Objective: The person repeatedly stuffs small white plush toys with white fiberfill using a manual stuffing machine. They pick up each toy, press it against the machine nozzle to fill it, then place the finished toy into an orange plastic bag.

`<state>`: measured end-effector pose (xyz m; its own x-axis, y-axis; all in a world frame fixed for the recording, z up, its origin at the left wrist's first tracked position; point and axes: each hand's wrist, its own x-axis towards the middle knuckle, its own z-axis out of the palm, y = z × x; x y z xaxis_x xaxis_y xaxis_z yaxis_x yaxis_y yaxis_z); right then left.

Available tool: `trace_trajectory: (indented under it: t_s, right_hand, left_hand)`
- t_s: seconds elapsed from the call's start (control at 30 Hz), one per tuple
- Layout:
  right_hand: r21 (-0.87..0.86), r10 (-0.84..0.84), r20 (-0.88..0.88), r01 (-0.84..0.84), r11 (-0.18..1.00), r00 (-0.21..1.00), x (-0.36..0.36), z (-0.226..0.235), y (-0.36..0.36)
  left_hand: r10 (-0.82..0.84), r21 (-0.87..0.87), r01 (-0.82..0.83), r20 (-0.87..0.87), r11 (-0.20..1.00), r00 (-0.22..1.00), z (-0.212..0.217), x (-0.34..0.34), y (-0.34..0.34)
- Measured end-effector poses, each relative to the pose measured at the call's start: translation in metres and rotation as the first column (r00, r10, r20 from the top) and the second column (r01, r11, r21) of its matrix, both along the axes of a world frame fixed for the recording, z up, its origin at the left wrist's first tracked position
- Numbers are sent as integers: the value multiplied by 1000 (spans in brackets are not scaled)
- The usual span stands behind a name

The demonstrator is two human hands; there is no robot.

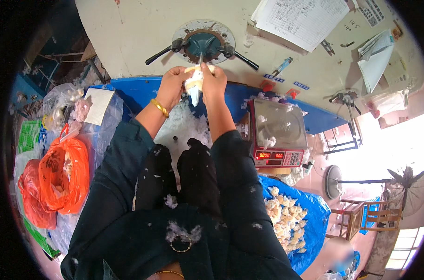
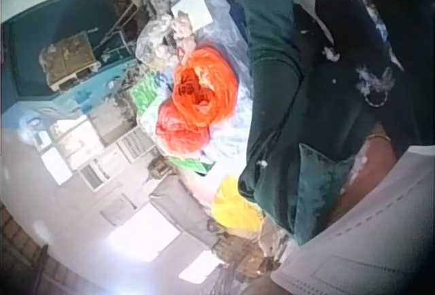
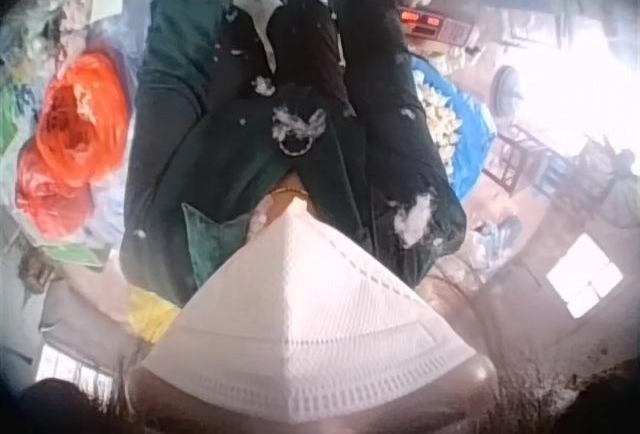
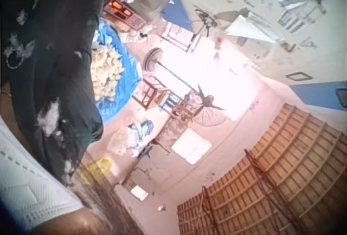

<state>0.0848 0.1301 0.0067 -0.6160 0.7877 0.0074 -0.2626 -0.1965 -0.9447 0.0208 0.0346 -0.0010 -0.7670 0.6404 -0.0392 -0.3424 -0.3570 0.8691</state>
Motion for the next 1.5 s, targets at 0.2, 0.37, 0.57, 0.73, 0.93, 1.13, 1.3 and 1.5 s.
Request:
trace_trajectory:
  t_s: [0.2, 0.37, 0.57, 0.73, 0.93, 1.13, 1.3, 1.5]
  right_hand:
    - [253, -33, 33, 23, 967, 999, 33, -16, -21]
    - [214, 101, -56, -87, 973, 993, 57, -22, -17]
    - [-98, 167, -179, -187, 978, 970, 66, -7, -30]
    - [-111, 101, -187, -123, 986, 977, 70, -10, -50]
    - [-79, 135, -226, -156, 985, 965, 72, -28, -25]
    - [-97, 260, -258, -293, 951, 930, 64, -31, 7]
    - [-38, 195, -239, -210, 977, 951, 79, -28, -19]
    - [183, 219, -169, -188, 965, 961, 85, -28, -31]
  left_hand:
    - [-84, 39, 80, 97, 996, 992, -5, 22, -31]
    - [-93, 76, 84, 131, 994, 987, -5, 41, -39]
    - [-65, 68, 59, 103, 996, 993, -6, 39, -48]
    - [-39, -27, 39, -6, 999, 999, -19, 18, -53]
    - [-42, -16, 42, -18, 999, 999, -9, 38, -57]
    - [7, 7, -5, -161, 1000, 987, -4, 49, -47]
    - [73, 18, -70, -225, 997, 972, -14, 37, -48]
    - [94, -53, -129, -428, 990, 899, -17, 42, -71]
